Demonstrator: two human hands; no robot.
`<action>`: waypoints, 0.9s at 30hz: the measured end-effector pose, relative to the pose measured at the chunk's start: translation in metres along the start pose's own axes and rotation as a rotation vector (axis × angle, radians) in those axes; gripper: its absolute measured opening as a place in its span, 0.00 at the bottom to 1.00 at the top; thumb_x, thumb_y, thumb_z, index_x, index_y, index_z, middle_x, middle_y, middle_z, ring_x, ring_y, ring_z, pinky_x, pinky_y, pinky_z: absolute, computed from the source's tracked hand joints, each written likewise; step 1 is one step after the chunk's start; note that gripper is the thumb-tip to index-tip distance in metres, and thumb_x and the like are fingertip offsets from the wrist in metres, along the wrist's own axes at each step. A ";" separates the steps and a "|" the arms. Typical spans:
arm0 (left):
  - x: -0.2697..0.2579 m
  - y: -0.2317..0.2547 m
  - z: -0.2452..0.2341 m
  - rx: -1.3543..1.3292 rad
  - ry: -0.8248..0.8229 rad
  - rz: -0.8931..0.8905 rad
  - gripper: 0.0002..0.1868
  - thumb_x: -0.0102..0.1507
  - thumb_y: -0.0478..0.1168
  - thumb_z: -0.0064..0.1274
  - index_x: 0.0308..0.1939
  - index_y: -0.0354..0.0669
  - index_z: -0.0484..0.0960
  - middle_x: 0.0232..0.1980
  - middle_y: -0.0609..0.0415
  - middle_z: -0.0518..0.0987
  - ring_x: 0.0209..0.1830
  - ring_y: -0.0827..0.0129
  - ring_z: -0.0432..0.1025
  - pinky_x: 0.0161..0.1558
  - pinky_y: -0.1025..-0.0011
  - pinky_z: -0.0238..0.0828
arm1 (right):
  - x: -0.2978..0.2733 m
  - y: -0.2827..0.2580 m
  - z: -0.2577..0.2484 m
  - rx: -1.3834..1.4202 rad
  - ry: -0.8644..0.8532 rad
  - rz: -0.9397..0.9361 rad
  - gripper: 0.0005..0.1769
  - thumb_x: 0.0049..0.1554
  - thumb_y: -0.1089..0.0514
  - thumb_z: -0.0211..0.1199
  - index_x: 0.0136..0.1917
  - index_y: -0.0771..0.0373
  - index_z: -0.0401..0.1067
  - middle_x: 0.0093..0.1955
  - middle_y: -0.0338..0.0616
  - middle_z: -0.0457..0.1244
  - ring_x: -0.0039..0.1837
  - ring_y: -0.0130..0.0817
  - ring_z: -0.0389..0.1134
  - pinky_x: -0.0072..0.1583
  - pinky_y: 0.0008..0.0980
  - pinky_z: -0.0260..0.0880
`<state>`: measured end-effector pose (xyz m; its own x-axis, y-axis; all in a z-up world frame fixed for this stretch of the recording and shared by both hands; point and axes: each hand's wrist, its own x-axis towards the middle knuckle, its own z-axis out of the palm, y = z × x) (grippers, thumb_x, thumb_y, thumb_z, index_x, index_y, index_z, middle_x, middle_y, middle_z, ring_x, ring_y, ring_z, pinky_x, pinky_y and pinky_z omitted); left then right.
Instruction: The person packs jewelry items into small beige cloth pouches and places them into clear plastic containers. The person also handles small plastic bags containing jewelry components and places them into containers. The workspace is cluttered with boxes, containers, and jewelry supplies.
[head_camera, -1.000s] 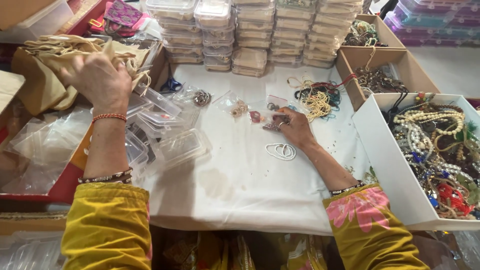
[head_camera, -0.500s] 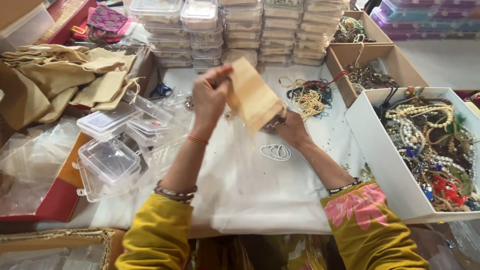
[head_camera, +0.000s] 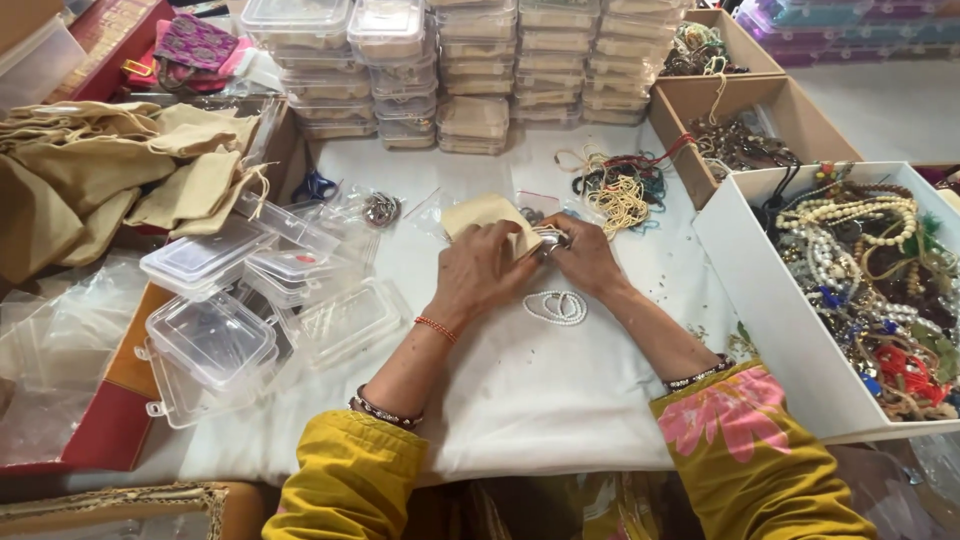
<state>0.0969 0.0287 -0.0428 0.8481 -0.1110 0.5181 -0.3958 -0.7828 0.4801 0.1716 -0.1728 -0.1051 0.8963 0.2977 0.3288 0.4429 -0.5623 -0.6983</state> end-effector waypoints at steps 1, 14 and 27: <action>-0.001 0.001 0.000 0.018 -0.122 -0.036 0.19 0.60 0.50 0.60 0.50 0.46 0.82 0.44 0.48 0.83 0.48 0.58 0.75 0.47 0.60 0.73 | 0.000 0.000 0.000 0.118 -0.017 0.028 0.13 0.58 0.63 0.68 0.57 0.65 0.77 0.46 0.39 0.70 0.45 0.22 0.68 0.47 0.26 0.75; 0.003 -0.050 0.036 -0.344 -0.148 -0.355 0.06 0.66 0.43 0.53 0.43 0.50 0.84 0.38 0.57 0.88 0.36 0.71 0.83 0.41 0.70 0.78 | 0.003 0.000 -0.009 0.364 0.216 0.224 0.13 0.61 0.68 0.58 0.59 0.63 0.70 0.48 0.42 0.69 0.44 0.27 0.71 0.43 0.25 0.75; -0.004 -0.055 0.054 -0.152 -0.020 -0.091 0.04 0.63 0.37 0.56 0.37 0.48 0.86 0.41 0.58 0.85 0.34 0.64 0.80 0.40 0.65 0.78 | -0.017 -0.037 0.006 0.242 0.130 -0.033 0.19 0.58 0.74 0.55 0.61 0.63 0.70 0.49 0.47 0.72 0.41 0.29 0.73 0.42 0.25 0.76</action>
<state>0.1341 0.0390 -0.1097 0.8888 -0.0574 0.4546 -0.3649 -0.6886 0.6266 0.1402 -0.1527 -0.0883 0.8837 0.2022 0.4221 0.4677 -0.3489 -0.8121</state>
